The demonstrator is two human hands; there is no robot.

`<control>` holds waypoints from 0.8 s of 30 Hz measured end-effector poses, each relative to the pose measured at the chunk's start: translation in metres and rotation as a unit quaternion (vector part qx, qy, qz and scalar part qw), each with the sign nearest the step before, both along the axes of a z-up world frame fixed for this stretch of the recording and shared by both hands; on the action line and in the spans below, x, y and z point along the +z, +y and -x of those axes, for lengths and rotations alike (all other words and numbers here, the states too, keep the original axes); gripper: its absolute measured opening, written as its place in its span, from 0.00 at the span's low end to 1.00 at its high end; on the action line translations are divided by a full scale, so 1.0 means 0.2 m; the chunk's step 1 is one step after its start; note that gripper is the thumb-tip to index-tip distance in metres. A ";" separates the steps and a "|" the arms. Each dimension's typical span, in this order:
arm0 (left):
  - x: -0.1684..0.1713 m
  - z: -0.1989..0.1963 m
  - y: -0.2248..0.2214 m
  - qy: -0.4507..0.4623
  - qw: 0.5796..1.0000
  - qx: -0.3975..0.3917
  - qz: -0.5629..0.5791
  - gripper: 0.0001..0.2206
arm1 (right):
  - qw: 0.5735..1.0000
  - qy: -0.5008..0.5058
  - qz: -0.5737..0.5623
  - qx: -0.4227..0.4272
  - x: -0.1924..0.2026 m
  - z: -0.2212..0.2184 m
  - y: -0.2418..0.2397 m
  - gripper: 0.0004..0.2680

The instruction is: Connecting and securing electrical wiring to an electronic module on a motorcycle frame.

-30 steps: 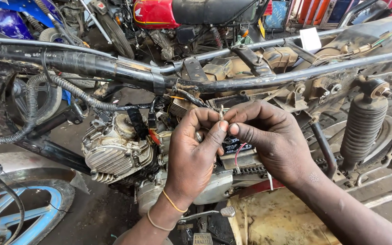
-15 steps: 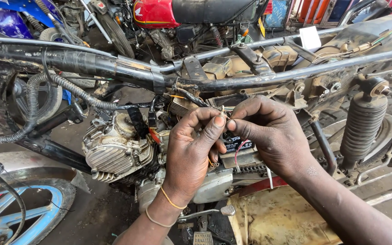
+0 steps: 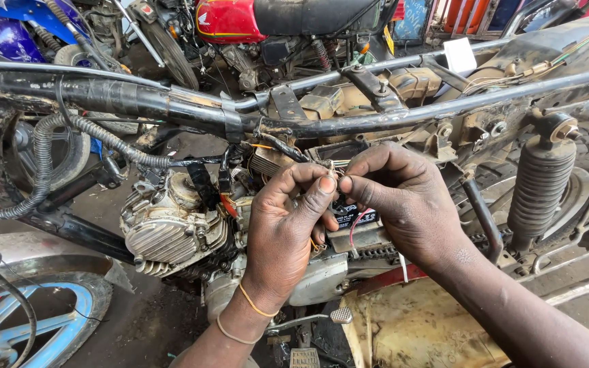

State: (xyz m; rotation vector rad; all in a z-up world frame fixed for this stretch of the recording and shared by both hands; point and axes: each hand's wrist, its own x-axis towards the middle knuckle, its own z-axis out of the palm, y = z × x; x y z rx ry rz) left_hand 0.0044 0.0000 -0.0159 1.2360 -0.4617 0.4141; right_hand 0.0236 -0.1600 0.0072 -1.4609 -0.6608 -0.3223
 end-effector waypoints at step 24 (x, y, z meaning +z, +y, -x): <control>0.02 0.02 0.00 0.021 0.997 0.054 -0.046 0.05 | 0.991 -0.060 0.109 -0.049 0.05 0.04 -0.01 0.03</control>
